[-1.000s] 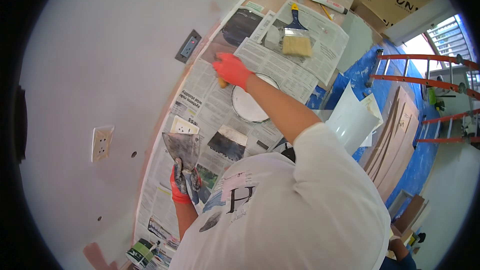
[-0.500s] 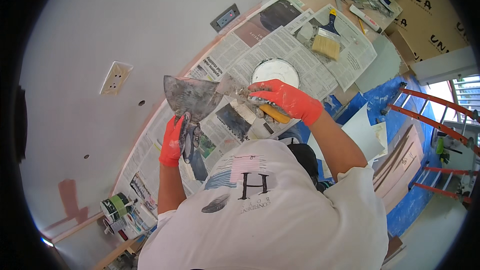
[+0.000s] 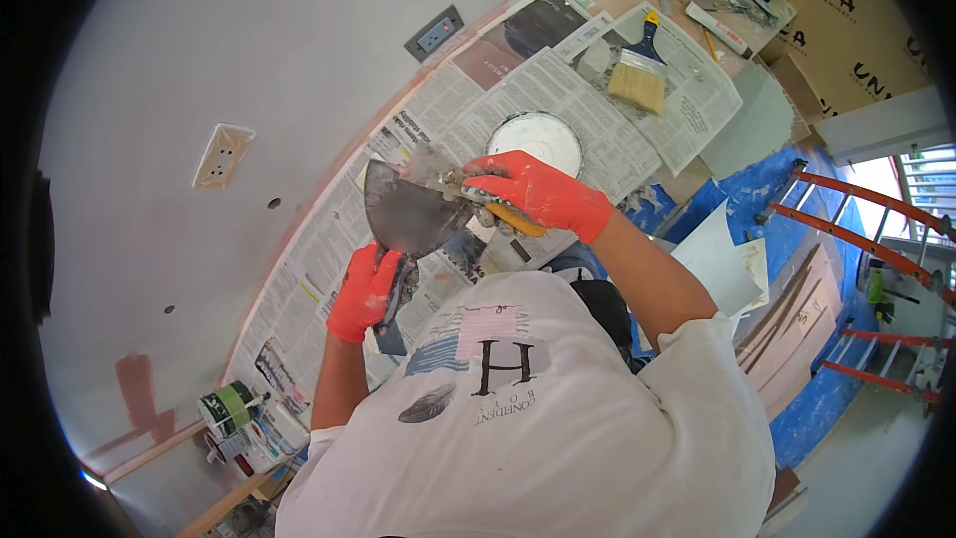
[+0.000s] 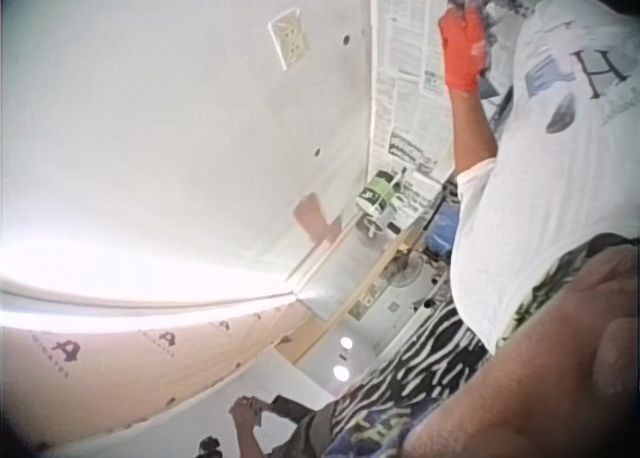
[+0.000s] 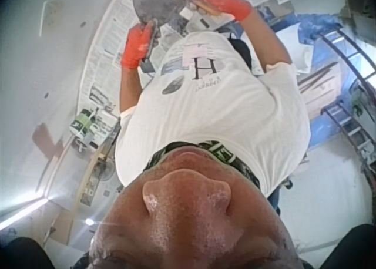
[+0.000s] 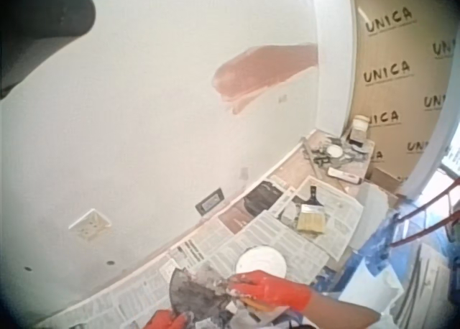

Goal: The person applies pink compound to a wall using a putty knife, smoothing it over a corner and around a wall-mounted electronic device.

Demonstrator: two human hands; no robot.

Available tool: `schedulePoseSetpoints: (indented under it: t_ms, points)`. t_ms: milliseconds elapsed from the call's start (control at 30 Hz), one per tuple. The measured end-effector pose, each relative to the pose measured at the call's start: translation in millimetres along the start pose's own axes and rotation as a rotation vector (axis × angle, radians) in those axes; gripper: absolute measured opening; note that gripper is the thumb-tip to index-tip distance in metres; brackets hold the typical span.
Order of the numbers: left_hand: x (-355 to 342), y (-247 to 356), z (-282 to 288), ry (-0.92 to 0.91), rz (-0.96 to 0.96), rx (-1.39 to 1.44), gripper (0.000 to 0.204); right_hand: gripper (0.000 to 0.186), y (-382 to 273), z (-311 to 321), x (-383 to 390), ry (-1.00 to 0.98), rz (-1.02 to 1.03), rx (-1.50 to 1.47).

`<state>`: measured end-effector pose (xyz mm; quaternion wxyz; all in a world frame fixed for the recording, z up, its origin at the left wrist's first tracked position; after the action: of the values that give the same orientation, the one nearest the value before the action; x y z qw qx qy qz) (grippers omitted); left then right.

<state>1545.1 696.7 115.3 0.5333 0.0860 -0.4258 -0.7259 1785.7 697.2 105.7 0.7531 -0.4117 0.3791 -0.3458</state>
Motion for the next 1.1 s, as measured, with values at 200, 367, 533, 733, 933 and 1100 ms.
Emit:
schedulePoseSetpoints:
  t_ms: [200, 367, 533, 733, 933, 1100]
  points:
    - [-2.2, -17.2, -17.7, 0.002, 0.059, 0.073, 0.020, 0.045, 5.7, 1.9, -16.5, 0.013, -0.432, -0.467]
    - [-8.5, -36.2, -26.5, 0.048, -0.170, -0.229, 0.020, 0.041, 9.7, 16.2, -14.9, 0.040, 0.136, 0.287]
    - [-11.7, -113.3, -47.6, -0.059, 0.359, 0.477, 0.027, 0.040, 124.0, 96.2, -22.0, 0.683, -0.529, -0.478]
    - [-9.7, -251.4, -68.7, 0.225, 0.323, 0.996, 0.036, 0.043, 256.1, 179.0, -54.7, 0.977, -0.448, 0.100]
    - [-11.9, -251.4, -76.3, 0.120, 0.435, 1.061, 0.035, 0.043, 294.3, 194.5, -84.4, 1.005, -0.738, 0.213]
    - [1.8, -300.4, -74.2, 0.334, 0.471, 0.878, 0.039, 0.045, 299.7, 191.9, -108.8, 0.948, -0.835, 0.172]
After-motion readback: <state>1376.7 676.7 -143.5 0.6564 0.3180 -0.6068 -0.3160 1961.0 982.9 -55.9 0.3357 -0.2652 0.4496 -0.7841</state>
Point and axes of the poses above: each hand's wrist, its own x-axis away from the middle knuckle, its own z-axis out of the back of the hand, y = z × x, the point moved 8 cm from there along -x, towards the middle knuckle, and after that the axes turned 12 degrees about -x, right-handed, at the moved point
